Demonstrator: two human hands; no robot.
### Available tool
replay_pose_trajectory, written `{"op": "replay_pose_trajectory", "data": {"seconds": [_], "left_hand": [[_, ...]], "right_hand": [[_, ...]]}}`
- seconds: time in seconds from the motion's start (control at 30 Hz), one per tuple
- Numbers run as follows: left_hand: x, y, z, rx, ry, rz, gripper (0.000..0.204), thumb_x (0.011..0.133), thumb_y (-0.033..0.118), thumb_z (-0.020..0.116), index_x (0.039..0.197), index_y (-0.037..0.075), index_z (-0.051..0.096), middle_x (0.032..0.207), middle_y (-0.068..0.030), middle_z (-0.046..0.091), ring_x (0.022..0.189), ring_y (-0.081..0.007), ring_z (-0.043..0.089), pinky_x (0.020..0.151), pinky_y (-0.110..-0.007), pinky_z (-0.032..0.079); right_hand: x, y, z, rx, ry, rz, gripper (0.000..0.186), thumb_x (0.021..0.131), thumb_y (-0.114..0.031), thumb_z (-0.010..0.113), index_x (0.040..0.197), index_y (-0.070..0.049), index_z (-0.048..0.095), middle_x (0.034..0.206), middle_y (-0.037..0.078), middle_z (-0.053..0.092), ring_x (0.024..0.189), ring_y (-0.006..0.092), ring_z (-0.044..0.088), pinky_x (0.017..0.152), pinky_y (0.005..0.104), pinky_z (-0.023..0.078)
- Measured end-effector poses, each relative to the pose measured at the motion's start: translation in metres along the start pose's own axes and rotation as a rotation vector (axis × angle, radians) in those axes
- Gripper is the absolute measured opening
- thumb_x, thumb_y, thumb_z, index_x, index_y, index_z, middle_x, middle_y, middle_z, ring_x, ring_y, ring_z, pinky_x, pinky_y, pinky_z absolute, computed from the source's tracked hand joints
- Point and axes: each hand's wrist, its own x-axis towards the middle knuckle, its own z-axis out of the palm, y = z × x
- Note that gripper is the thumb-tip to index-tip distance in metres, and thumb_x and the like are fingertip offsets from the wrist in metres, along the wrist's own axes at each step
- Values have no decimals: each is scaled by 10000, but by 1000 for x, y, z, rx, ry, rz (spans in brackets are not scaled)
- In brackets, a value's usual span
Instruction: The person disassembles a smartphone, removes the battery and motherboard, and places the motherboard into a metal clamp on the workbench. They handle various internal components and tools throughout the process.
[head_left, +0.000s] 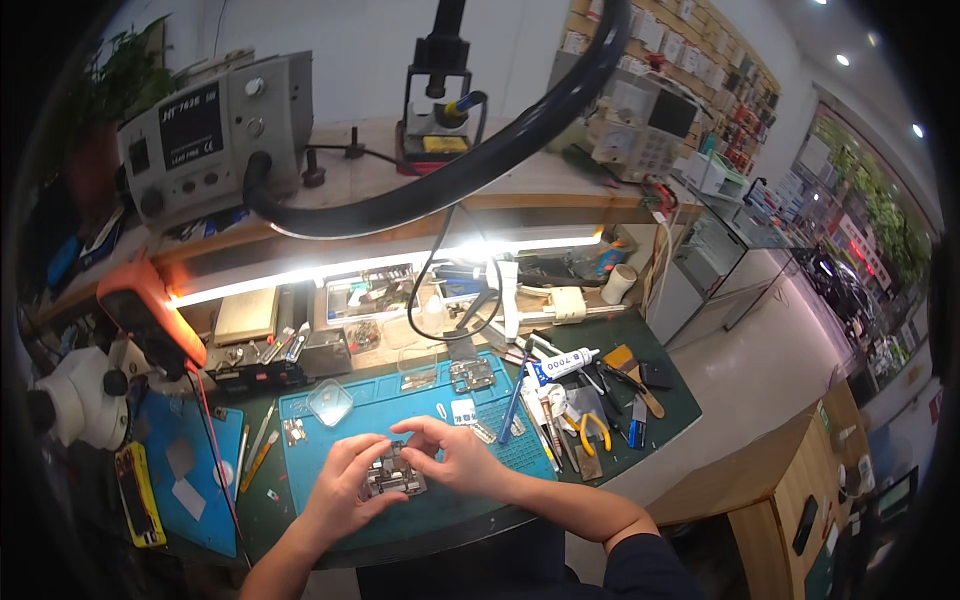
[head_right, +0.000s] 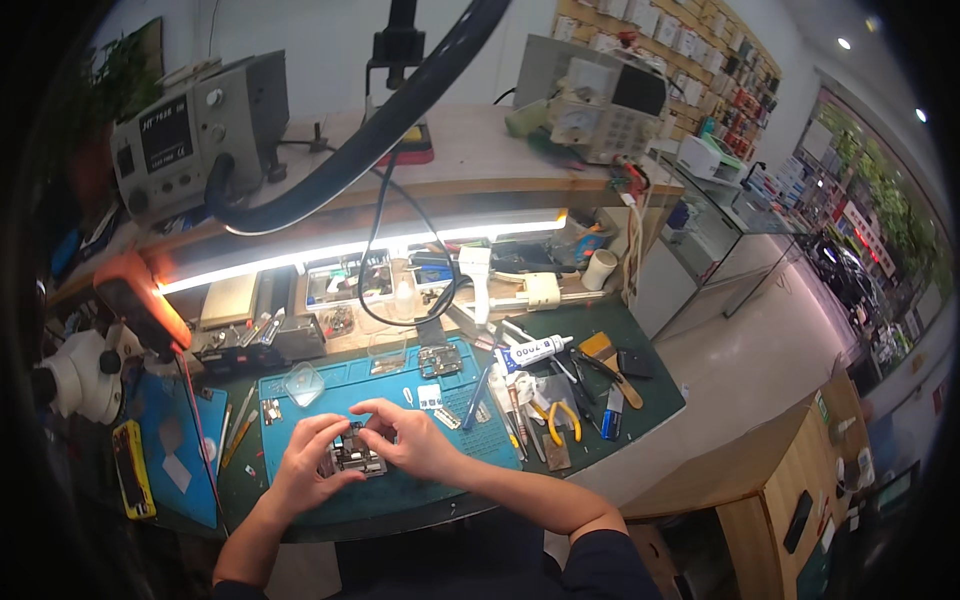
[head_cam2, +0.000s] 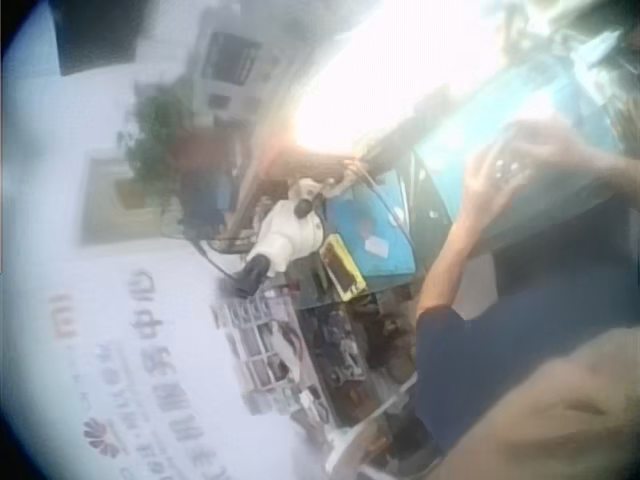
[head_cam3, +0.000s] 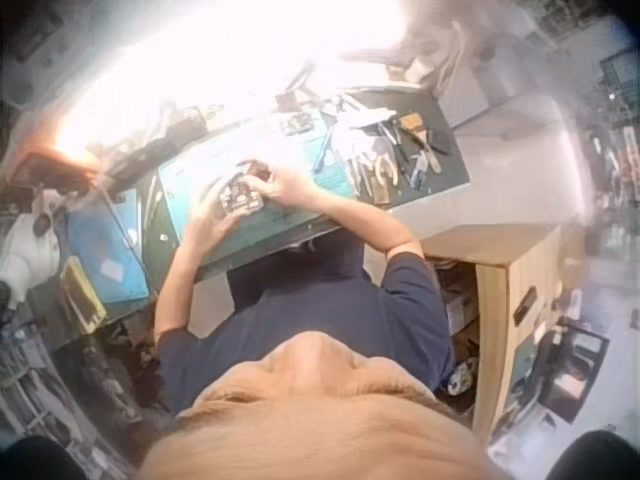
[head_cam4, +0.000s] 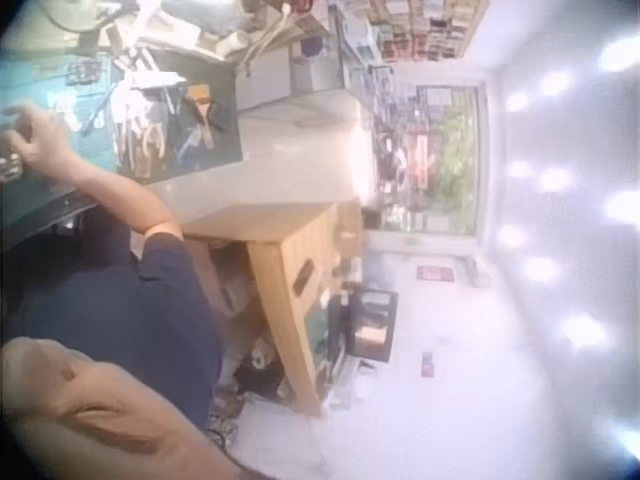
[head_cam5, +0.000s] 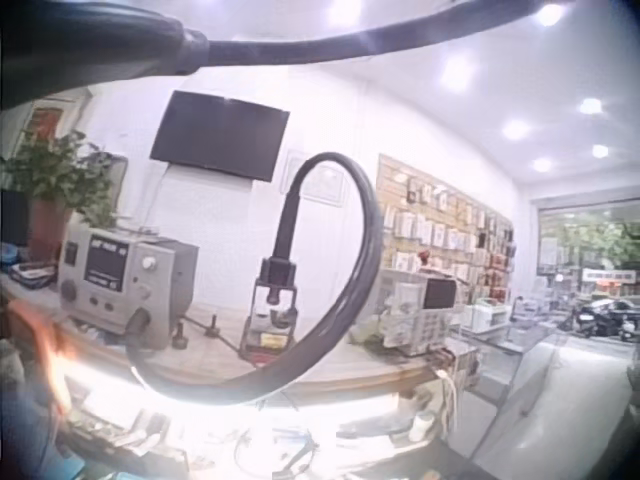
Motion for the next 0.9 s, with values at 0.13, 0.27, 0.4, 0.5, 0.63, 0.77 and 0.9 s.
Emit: {"op": "replay_pose_trajectory", "data": {"seconds": [0.13,0.27,0.4,0.5,0.63,0.77,0.9], "left_hand": [[5,7,2,123,-26,75,788,696,211,932,1376,30,579,1387,-145,591,1255,-358,570,1045,-452,492],[9,10,3,53,-23,72,777,703,179,924,1380,30,574,1382,-146,584,1252,-356,562,1055,-456,477],[4,7,4,63,1,51,787,710,179,921,1396,37,561,1379,-143,575,1255,-356,548,1058,-463,465],[-2,6,0,72,14,33,793,726,202,914,1413,46,549,1379,-139,574,1255,-357,544,1061,-467,461],[-4,7,-1,94,10,11,795,752,239,901,1432,54,534,1377,-134,576,1253,-357,544,1063,-468,458],[5,4,9,54,48,55,800,757,254,898,1437,51,528,1374,-137,579,1248,-356,547,1066,-465,458],[-3,0,0,111,91,32,853,714,243,927,1431,36,515,1379,-155,577,1248,-365,550,1069,-471,459]], "right_hand": [[-1,8,0,106,9,68,334,1006,-132,679,1330,-65,636,929,49,748,824,78,684,750,258,553],[-5,8,-18,-244,97,7,304,1004,-158,696,1297,-80,673,977,87,766,842,111,712,742,262,558],[22,-30,-97,-608,599,-386,194,989,-119,690,1168,-64,736,986,73,776,767,128,702,646,264,551],[58,-99,-154,-1191,835,-601,131,901,-84,733,1032,-95,733,931,59,730,739,223,663,687,351,526],[145,-163,-246,-1837,674,-645,326,824,-32,647,1127,-115,734,1060,67,691,1051,270,644,929,421,478],[196,-170,-331,-2293,489,-383,126,867,-148,642,972,-123,707,928,31,699,1098,228,651,1023,504,465],[234,-159,-326,-2244,501,22,177,923,-154,616,1059,-176,727,902,15,722,1066,211,680,1014,503,461]]}}
